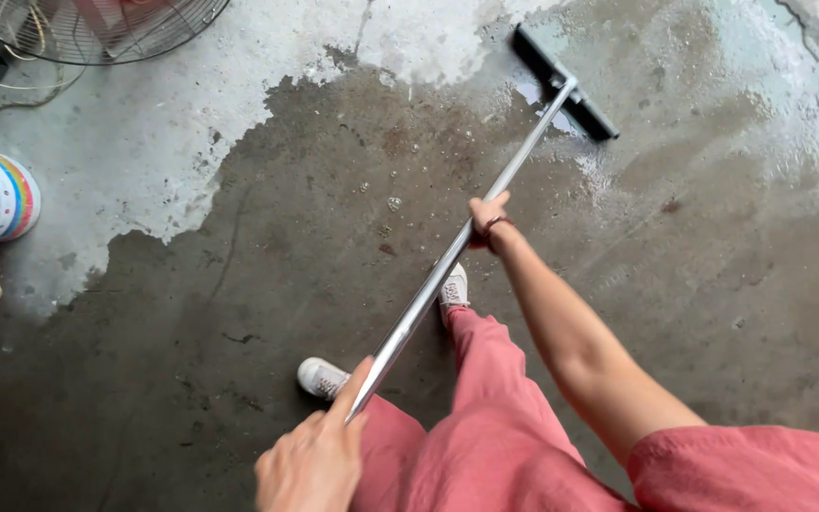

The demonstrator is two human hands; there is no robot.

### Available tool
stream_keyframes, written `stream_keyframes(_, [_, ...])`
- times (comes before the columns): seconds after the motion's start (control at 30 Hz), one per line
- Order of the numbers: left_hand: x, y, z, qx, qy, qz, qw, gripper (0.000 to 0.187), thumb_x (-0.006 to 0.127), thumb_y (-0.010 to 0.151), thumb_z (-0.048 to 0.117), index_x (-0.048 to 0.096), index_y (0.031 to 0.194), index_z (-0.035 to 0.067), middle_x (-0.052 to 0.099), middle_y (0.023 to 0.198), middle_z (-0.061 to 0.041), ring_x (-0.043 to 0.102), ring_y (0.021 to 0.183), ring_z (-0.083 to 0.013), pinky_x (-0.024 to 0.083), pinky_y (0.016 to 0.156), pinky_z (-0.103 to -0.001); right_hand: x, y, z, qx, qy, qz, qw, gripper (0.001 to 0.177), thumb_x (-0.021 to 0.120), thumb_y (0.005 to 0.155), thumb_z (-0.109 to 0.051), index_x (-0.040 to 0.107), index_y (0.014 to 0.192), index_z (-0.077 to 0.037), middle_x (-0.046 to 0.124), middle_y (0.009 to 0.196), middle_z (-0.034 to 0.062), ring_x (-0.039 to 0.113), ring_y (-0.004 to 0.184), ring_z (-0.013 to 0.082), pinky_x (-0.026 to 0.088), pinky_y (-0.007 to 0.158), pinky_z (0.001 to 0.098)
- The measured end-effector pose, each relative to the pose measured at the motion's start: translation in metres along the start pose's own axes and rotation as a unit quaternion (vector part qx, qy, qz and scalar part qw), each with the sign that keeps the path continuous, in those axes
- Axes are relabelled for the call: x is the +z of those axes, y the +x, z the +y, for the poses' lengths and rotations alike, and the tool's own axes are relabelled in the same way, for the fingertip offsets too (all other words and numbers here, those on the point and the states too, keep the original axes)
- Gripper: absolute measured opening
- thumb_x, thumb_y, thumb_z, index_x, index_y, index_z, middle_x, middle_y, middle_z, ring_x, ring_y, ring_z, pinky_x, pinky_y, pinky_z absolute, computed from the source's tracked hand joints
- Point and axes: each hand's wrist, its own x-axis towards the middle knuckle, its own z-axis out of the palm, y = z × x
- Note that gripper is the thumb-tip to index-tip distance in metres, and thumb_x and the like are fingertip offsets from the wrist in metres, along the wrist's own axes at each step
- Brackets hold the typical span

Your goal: Cleaning a concrete floor using a squeegee and then gathering a hose.

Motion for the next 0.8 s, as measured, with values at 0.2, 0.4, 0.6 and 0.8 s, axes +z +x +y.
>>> stream_keyframes(0.2, [0.022, -0.084, -0.167, -0.059, 0.097, -0.037, 0.993, 0.070, 0.055, 0.095, 0.054, 0.019, 0.153, 0.068, 0.077, 0.097, -0.008, 0.076, 0.092, -0.0299, 0.060, 0.088, -0.048, 0.169, 0.014, 0.203, -0.134, -0.069, -0.012, 0.988, 0.075, 0.062, 0.099, -0.034, 0.020, 0.142, 0.009, 0.068, 0.091, 0.0300, 0.065, 0.062, 0.0315, 0.055, 0.050, 0.0414])
stream_keyframes(0.4, [0.030, -0.190, -0.330, -0.091, 0.083, -0.040, 0.992, 0.067, 0.050, 0.094, 0.052, 0.019, 0.151, 0.067, 0.077, 0.111, -0.006, 0.072, 0.108, -0.0338, 0.058, 0.094, -0.050, 0.276, -0.277, 0.165, 0.029, 0.039, -0.135, 0.990, 0.100, 0.053, 0.093, -0.027, -0.029, 0.144, -0.003, 0.071, 0.082, 0.0225, 0.065, 0.050, 0.0292, 0.058, 0.045, 0.0410])
stream_keyframes(0.6, [0.049, -0.212, -0.451, -0.114, 0.147, -0.099, 0.978, 0.068, 0.047, 0.096, 0.061, 0.015, 0.156, 0.065, 0.079, 0.118, 0.001, 0.077, 0.113, -0.0246, 0.060, 0.102, -0.041, 0.334, -0.375, 0.192, 0.027, 0.152, -0.154, 0.976, 0.071, 0.064, 0.088, -0.020, 0.010, 0.134, -0.012, 0.066, 0.086, 0.0222, 0.069, 0.053, 0.0340, 0.062, 0.044, 0.0471])
stream_keyframes(0.8, [0.038, -0.204, -0.383, -0.013, 0.107, -0.027, 0.994, 0.067, 0.051, 0.090, 0.060, 0.029, 0.153, 0.066, 0.077, 0.115, -0.003, 0.070, 0.113, -0.0312, 0.058, 0.092, -0.046, 0.257, -0.330, 0.230, -0.076, 0.195, -0.043, 0.977, 0.059, 0.065, 0.087, -0.021, 0.024, 0.128, -0.008, 0.061, 0.098, 0.0193, 0.072, 0.063, 0.0321, 0.065, 0.045, 0.0452])
